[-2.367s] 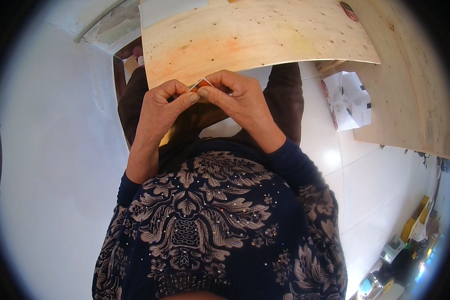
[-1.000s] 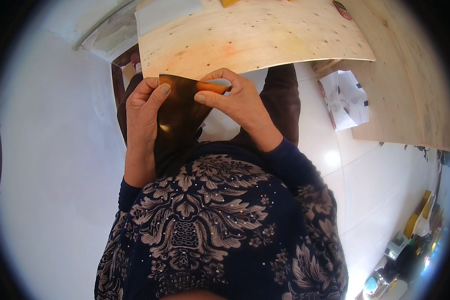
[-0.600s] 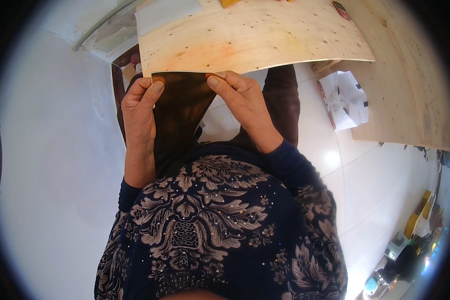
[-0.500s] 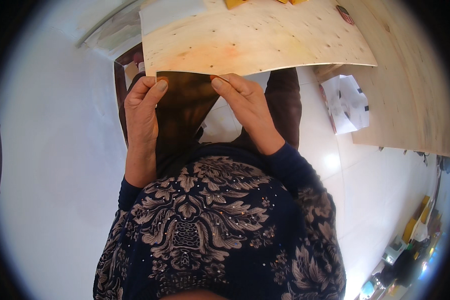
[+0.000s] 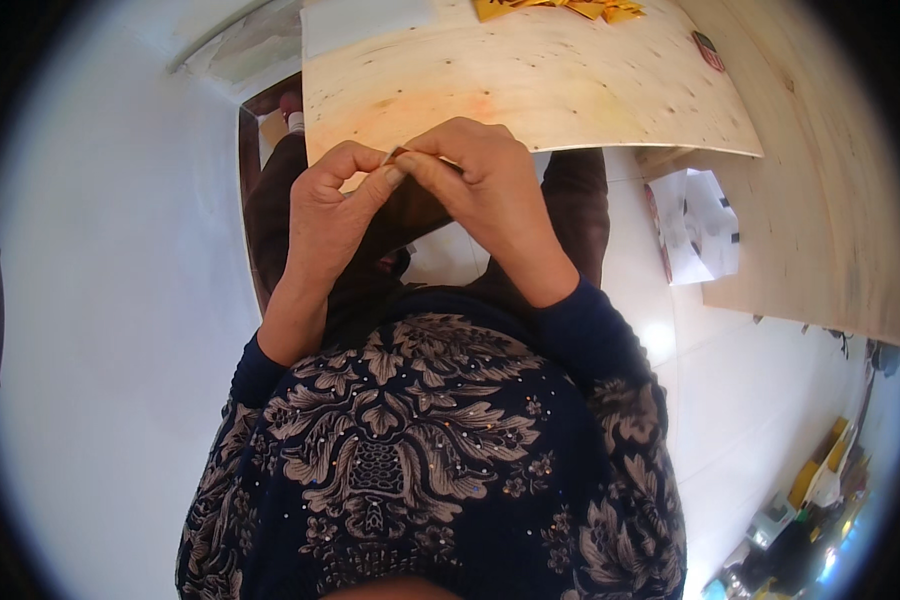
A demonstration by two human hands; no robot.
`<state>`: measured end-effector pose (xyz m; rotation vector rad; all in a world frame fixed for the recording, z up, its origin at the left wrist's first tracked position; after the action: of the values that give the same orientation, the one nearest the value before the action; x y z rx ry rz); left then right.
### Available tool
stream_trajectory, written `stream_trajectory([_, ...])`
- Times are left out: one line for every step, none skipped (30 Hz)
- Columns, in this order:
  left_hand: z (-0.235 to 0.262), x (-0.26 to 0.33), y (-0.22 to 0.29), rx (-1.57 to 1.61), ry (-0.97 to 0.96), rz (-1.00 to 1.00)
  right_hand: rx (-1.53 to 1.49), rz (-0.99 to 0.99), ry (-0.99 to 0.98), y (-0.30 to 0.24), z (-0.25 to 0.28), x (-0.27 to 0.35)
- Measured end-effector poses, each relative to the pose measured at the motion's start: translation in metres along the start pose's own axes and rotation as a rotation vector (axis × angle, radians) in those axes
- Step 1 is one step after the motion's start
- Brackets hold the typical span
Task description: The person folds a sheet of gold-colored paper into a small triangular packet by hand on a wooden table. They repeatedly crease and align edges, then place the finished packet with others on the table.
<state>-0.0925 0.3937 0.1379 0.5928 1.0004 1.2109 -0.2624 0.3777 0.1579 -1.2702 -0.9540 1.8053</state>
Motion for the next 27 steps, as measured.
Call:
stream_trajectory([0.002,-0.001,-0.002,-0.004,0.000,-0.038,-0.111,-0.062,-0.005,0.001,0.001,0.000])
stream_trajectory([0.005,-0.002,-0.005,-0.116,-0.078,-0.061,-0.162,-0.079,0.084,0.002,0.005,0.000])
stream_trajectory([0.010,-0.003,-0.010,-0.216,-0.156,-0.077,-0.179,-0.111,0.154,0.004,0.012,0.000])
stream_trajectory([0.016,-0.002,-0.015,-0.314,-0.238,-0.099,-0.160,-0.115,0.210,0.004,0.025,0.002])
stream_trajectory([0.024,-0.003,-0.021,-0.389,-0.237,-0.071,-0.251,-0.163,0.306,0.007,0.036,0.005])
stream_trajectory([0.035,-0.003,-0.028,-0.465,-0.240,-0.052,-0.204,-0.109,0.385,0.008,0.047,0.006])
stream_trajectory([0.045,-0.003,-0.034,-0.535,-0.234,-0.055,-0.249,-0.235,0.502,0.014,0.057,0.008])
stream_trajectory([0.053,-0.001,-0.041,-0.456,-0.240,0.084,-0.441,-0.187,0.554,0.020,0.063,0.010])
stream_trajectory([0.058,0.000,-0.047,-0.264,-0.236,0.160,-0.319,-0.167,0.557,0.022,0.070,0.012])
stream_trajectory([0.062,0.000,-0.051,-0.054,-0.219,0.205,-0.346,-0.166,0.580,0.027,0.074,0.014])
stream_trajectory([0.065,0.002,-0.056,0.122,-0.202,0.312,-0.373,-0.165,0.602,0.032,0.074,0.015])
stream_trajectory([0.064,0.003,-0.057,0.240,-0.110,0.301,-0.393,-0.158,0.615,0.036,0.074,0.015])
stream_trajectory([0.061,0.005,-0.057,0.311,-0.040,0.265,-0.413,-0.152,0.629,0.040,0.072,0.016])
stream_trajectory([0.058,0.007,-0.056,0.364,0.029,0.265,-0.433,-0.145,0.646,0.041,0.071,0.016])
stream_trajectory([0.056,0.007,-0.055,0.443,0.092,0.232,-0.422,-0.156,0.649,0.042,0.070,0.016])
stream_trajectory([0.055,0.007,-0.054,0.461,0.147,0.216,-0.409,-0.165,0.653,0.042,0.068,0.016])
stream_trajectory([0.053,0.007,-0.052,0.449,0.187,0.186,-0.396,-0.177,0.658,0.042,0.067,0.017])
stream_trajectory([0.051,0.008,-0.050,0.456,0.229,0.157,-0.442,-0.176,0.650,0.041,0.066,0.017])
stream_trajectory([0.050,0.009,-0.048,0.480,0.268,0.113,-0.488,-0.175,0.641,0.039,0.065,0.018])
stream_trajectory([0.050,0.010,-0.047,0.467,0.274,0.106,-0.545,-0.150,0.596,0.038,0.064,0.018])
stream_trajectory([0.049,0.010,-0.046,0.473,0.275,0.083,-0.537,-0.176,0.621,0.038,0.064,0.018])
stream_trajectory([0.050,0.010,-0.045,0.482,0.272,0.057,-0.540,-0.175,0.611,0.037,0.064,0.018])
stream_trajectory([0.051,0.010,-0.045,0.498,0.277,0.062,-0.544,-0.175,0.601,0.037,0.063,0.017])
stream_trajectory([0.052,0.009,-0.045,0.517,0.276,0.064,-0.559,-0.161,0.592,0.037,0.062,0.016])
stream_trajectory([0.052,0.009,-0.044,0.536,0.275,0.066,-0.574,-0.148,0.584,0.037,0.062,0.015])
stream_trajectory([0.053,0.009,-0.044,0.524,0.266,0.073,-0.585,-0.173,0.651,0.038,0.062,0.015])
stream_trajectory([0.055,0.009,-0.044,0.512,0.257,0.080,-0.558,-0.140,0.606,0.037,0.061,0.014])
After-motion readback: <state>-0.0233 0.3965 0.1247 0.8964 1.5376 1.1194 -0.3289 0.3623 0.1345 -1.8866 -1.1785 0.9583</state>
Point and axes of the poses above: each hand's wrist, its own x-axis away from the middle knuckle, its own z-axis out of the back of the hand, y = z × x, the point moved 2 cm from there along -x, towards the middle knuckle, and after that the axes turned 14 degrees about -x, right-handed, at the moved point
